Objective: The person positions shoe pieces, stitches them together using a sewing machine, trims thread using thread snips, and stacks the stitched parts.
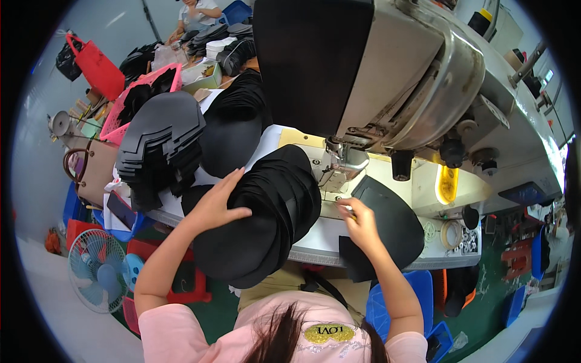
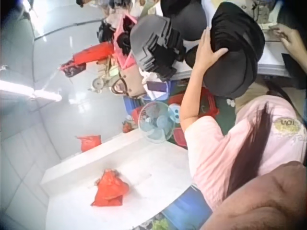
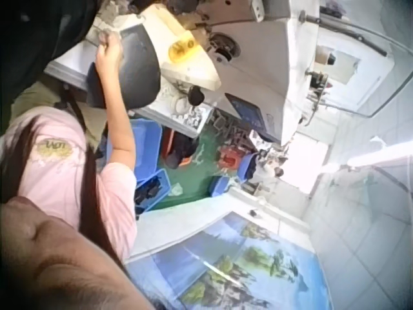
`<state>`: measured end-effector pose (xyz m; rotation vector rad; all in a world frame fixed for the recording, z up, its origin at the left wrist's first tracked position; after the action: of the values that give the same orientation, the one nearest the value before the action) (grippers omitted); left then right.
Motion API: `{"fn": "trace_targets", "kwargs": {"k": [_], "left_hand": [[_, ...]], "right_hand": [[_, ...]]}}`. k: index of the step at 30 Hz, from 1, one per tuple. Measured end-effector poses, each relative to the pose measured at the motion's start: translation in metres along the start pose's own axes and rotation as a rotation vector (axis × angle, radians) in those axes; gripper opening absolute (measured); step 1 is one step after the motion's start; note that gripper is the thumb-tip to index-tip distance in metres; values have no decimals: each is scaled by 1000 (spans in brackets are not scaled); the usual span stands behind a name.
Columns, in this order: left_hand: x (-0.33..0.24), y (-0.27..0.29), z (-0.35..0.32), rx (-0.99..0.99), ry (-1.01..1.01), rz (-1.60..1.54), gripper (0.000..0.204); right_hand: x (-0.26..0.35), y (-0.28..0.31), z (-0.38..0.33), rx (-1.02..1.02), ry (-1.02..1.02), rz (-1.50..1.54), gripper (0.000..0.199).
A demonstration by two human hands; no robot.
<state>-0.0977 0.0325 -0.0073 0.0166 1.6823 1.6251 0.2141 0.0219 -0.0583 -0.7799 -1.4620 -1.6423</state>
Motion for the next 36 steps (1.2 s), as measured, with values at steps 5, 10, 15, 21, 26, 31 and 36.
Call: {"fn": "trace_targets", "kwargs": {"k": [5,10,15,21,26,31,36], "left_hand": [[26,-13,-8,29,158,-152,92],[62,-23,17,141,127,-377,90],[68,-33,29,181,116,-607,83],[74,-32,21,-23,87,-652,62],[69,-5,-2,-382,147,-630,54],[62,35,-20,-765,74,-525,50],[95,30,3,-673,331,-172,43]], "right_hand": [[-12,-72,16,146,-239,357,45],[-9,-100,11,94,-363,636,54],[3,-118,1,81,-326,661,87],[19,-113,8,91,-257,685,84],[56,-107,49,192,-100,685,75],[81,-145,116,443,-118,754,69],[39,-189,156,368,-414,597,59]]}}
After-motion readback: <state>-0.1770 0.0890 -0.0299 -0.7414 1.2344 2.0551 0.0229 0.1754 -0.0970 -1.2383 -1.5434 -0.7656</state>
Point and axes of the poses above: each hand's wrist, its own z-axis towards the middle knuckle, its own y-axis out of the back of the hand, x = y × z, the point moved 9 cm from there along z, towards the middle knuckle, and after that the axes turned 8 degrees about -y, right-handed, at the moved point
